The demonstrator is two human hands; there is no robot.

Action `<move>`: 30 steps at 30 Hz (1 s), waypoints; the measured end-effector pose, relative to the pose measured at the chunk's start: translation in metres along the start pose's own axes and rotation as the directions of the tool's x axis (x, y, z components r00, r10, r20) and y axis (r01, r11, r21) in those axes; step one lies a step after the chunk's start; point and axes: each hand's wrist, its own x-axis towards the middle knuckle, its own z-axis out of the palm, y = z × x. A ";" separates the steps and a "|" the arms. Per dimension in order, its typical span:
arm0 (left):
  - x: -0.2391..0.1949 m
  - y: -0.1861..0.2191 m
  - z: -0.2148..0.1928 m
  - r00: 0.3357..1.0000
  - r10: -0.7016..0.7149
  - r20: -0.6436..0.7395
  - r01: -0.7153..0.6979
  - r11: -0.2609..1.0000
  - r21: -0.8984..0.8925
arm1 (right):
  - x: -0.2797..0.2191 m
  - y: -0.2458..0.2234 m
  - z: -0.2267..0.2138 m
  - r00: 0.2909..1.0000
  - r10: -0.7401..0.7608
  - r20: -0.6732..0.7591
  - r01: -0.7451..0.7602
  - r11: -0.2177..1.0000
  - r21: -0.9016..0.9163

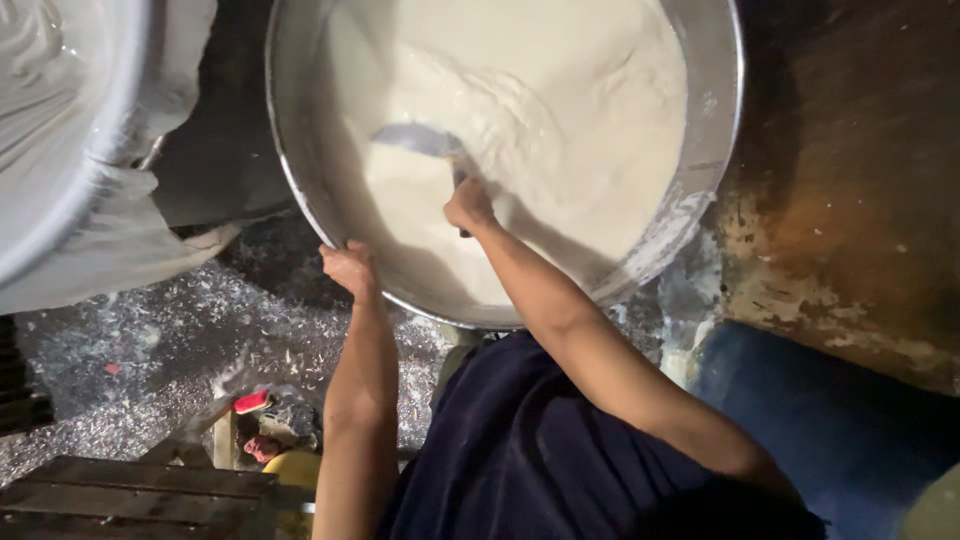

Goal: The person scoops a white liquid from a large metal basin into a blue bucket using a ladle, then stirs the contents of the basin. The person repeats this process of scooping and stirring multiple times.

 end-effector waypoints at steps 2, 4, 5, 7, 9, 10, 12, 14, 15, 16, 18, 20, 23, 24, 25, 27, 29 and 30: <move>0.001 0.001 0.000 0.999 -0.034 -0.004 0.034 0.999 -0.015 | 0.000 0.008 0.002 0.978 -0.182 -0.098 0.168 0.976 -0.142; 0.001 0.001 -0.001 1.000 0.003 -0.008 -0.003 1.000 -0.004 | 0.000 0.018 0.006 0.993 -0.118 -0.023 0.115 0.987 -0.116; 0.000 0.002 -0.003 1.000 0.021 -0.011 -0.021 1.000 0.002 | -0.001 0.023 0.008 0.996 -0.086 0.016 0.088 0.991 -0.106; 0.000 0.003 -0.007 0.998 0.055 -0.036 -0.057 0.997 -0.047 | -0.005 0.033 0.010 0.981 -0.194 0.027 0.195 0.957 -0.216; 0.001 0.004 -0.010 0.996 0.074 -0.057 -0.077 0.996 -0.048 | -0.012 0.041 0.008 0.961 -0.273 0.047 0.275 0.920 -0.279; -0.001 0.005 -0.011 0.995 0.076 -0.063 -0.077 0.997 -0.025 | -0.018 0.047 0.004 0.953 -0.298 0.056 0.301 0.908 -0.290; -0.001 0.007 -0.011 0.993 0.091 -0.073 -0.093 0.995 -0.021 | -0.030 0.056 -0.004 0.943 -0.324 0.079 0.333 0.895 -0.297; 0.002 0.008 -0.013 0.990 0.115 -0.080 -0.120 0.991 -0.059 | -0.043 0.061 -0.013 0.939 -0.328 0.108 0.345 0.893 -0.290; 0.003 0.008 -0.014 0.985 0.141 -0.096 -0.144 0.989 -0.019 | -0.049 0.064 -0.018 0.938 -0.321 0.132 0.346 0.893 -0.289; 0.004 0.008 -0.014 0.980 0.166 -0.109 -0.164 0.986 0.022 | -0.055 0.068 -0.024 0.936 -0.314 0.158 0.347 0.892 -0.288; 0.002 0.007 -0.016 0.967 0.222 -0.125 -0.215 0.974 0.065 | -0.065 0.076 -0.036 0.933 -0.307 0.190 0.353 0.885 -0.305; 0.001 0.006 -0.016 0.949 0.285 -0.133 -0.279 0.958 0.066 | -0.070 0.086 -0.050 0.929 -0.309 0.202 0.362 0.868 -0.340; 0.001 0.005 -0.017 0.945 0.299 -0.132 -0.288 0.953 0.095 | -0.072 0.103 -0.068 0.923 -0.317 0.219 0.378 0.852 -0.362; 0.000 0.003 -0.017 0.952 0.279 -0.126 -0.275 0.960 0.042 | -0.072 0.109 -0.072 0.925 -0.310 0.217 0.372 0.851 -0.371; 0.002 0.002 -0.017 0.958 0.259 -0.120 -0.262 0.965 -0.010 | -0.071 0.117 -0.077 0.928 -0.304 0.216 0.367 0.849 -0.379; 0.000 -0.002 -0.012 0.973 0.207 -0.102 -0.221 0.961 -0.164 | -0.068 0.136 -0.088 0.934 -0.297 0.199 0.353 0.853 -0.385; 0.001 -0.007 -0.009 0.985 0.151 -0.079 -0.169 0.918 -0.359 | -0.066 0.154 -0.097 0.939 -0.300 0.166 0.341 0.863 -0.373; 0.004 -0.008 -0.007 0.985 0.147 -0.087 -0.167 0.938 -0.303 | -0.065 0.161 -0.102 0.940 -0.304 0.156 0.341 0.855 -0.391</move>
